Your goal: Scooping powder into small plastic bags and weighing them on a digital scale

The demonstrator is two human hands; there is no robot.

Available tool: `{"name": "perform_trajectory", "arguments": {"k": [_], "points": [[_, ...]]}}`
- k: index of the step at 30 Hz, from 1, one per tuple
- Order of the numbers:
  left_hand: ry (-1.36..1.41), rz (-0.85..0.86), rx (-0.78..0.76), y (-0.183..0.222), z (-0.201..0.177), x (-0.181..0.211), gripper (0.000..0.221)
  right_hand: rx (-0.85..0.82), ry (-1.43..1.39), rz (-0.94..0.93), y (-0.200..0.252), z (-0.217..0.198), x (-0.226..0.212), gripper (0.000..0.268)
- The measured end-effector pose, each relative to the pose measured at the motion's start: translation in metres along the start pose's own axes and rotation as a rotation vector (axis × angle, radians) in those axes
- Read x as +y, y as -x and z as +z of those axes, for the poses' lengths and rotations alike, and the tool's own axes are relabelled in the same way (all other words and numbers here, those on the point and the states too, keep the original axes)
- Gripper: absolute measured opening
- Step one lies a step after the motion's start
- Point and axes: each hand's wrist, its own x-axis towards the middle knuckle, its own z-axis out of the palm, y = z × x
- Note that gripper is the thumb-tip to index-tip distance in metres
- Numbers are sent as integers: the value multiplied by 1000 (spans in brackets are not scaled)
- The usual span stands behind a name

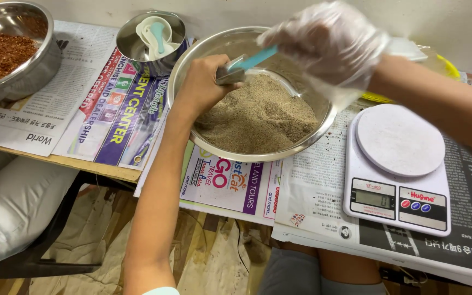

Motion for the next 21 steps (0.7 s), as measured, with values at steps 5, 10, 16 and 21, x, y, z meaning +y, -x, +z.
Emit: {"name": "perform_trajectory", "arguments": {"k": [5, 10, 16, 21], "points": [[-67, -137, -45, -1, 0, -1, 35, -9, -251, 255, 17, -16, 51, 27], [-54, -48, -5, -2, 0, -8, 40, 40, -411, 296, 41, 18, 125, 25], [-57, -212, -107, 0, -6, 13, 29, -392, 288, 481, 39, 20, 61, 21], [-55, -204, -134, 2, -9, 17, 28, -585, 190, 706, 24, 5, 46, 42]]}}
